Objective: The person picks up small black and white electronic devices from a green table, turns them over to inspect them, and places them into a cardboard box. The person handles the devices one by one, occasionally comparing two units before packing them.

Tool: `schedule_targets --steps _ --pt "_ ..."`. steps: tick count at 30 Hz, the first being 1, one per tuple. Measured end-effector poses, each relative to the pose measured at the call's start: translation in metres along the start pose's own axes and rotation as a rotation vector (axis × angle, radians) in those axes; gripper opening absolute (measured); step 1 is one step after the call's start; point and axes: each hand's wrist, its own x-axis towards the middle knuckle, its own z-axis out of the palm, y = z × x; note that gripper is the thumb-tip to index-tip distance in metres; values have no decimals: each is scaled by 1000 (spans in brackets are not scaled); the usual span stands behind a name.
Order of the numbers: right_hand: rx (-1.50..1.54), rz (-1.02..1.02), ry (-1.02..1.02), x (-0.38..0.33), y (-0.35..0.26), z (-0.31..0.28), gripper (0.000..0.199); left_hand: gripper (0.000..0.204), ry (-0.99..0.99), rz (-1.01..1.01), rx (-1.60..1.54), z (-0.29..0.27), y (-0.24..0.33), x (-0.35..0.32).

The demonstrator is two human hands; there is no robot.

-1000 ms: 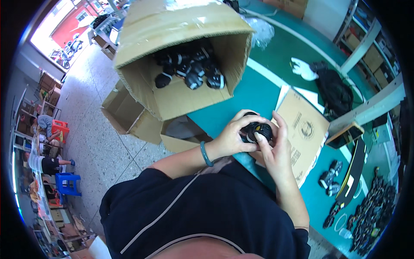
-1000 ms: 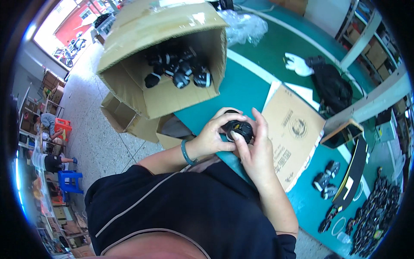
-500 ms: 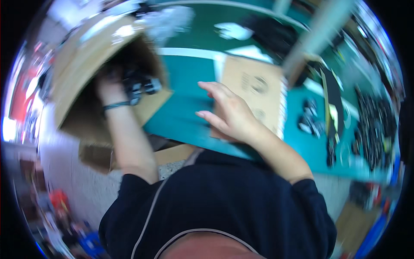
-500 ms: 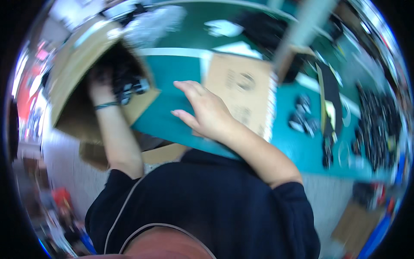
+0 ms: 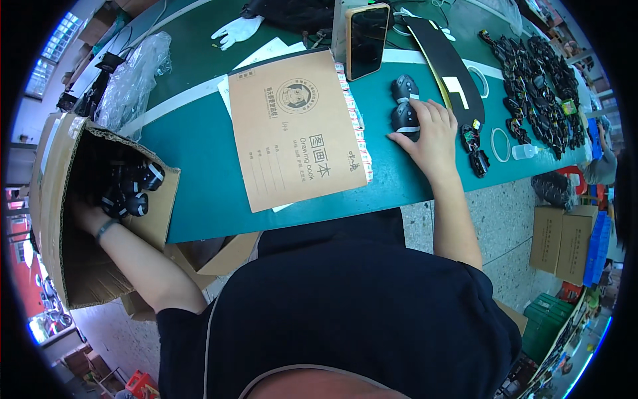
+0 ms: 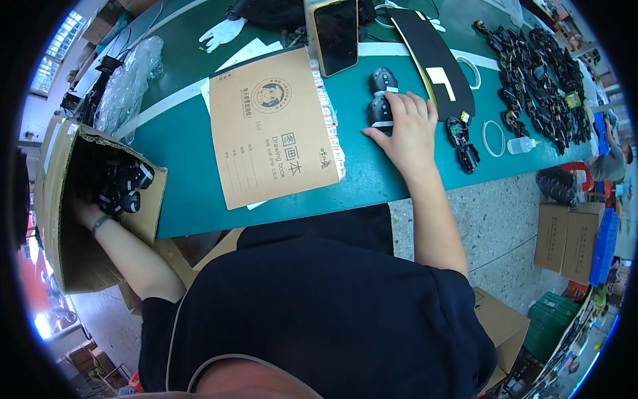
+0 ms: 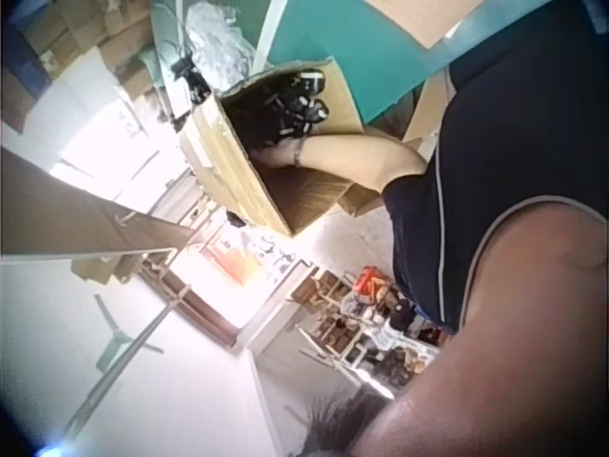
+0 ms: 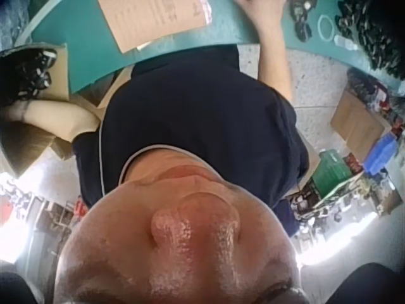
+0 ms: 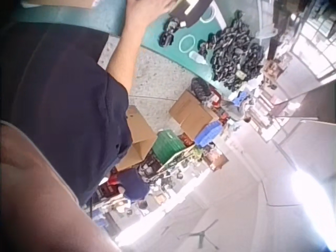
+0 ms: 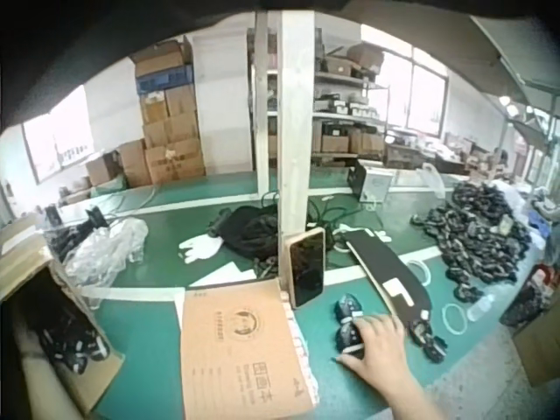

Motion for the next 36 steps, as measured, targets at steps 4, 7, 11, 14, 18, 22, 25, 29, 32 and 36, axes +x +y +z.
schedule_targets --steps 4,7,11,14,18,22,25,29,32,36 --pt "135 -13 28 -2 0 7 63 26 -104 425 240 86 28 -205" --pt "361 -125 131 -6 -16 -3 65 29 -741 48 184 147 24 -342" --pt "713 -331 30 -2 -82 -10 67 58 -1381 -846 -203 184 -1 -435" --pt "779 -416 1 9 -94 -11 64 41 -1283 -964 -184 202 -17 -439" --pt "423 140 168 53 -2 16 60 31 -1136 -818 -34 189 -15 -426" --pt "-45 164 -215 71 40 37 57 30 -1242 -688 55 179 -17 -423" --pt "-11 85 -315 75 21 29 54 33 -1140 -707 6 176 -9 -422" --pt "504 -31 -164 54 -8 19 49 35 -1106 -782 -67 169 -7 -410" --pt "1375 227 -428 27 -45 4 45 35 -1117 -783 -84 164 -2 -407" --pt "1780 454 -710 11 -77 -1 33 35 -1134 -764 -121 162 3 -406"
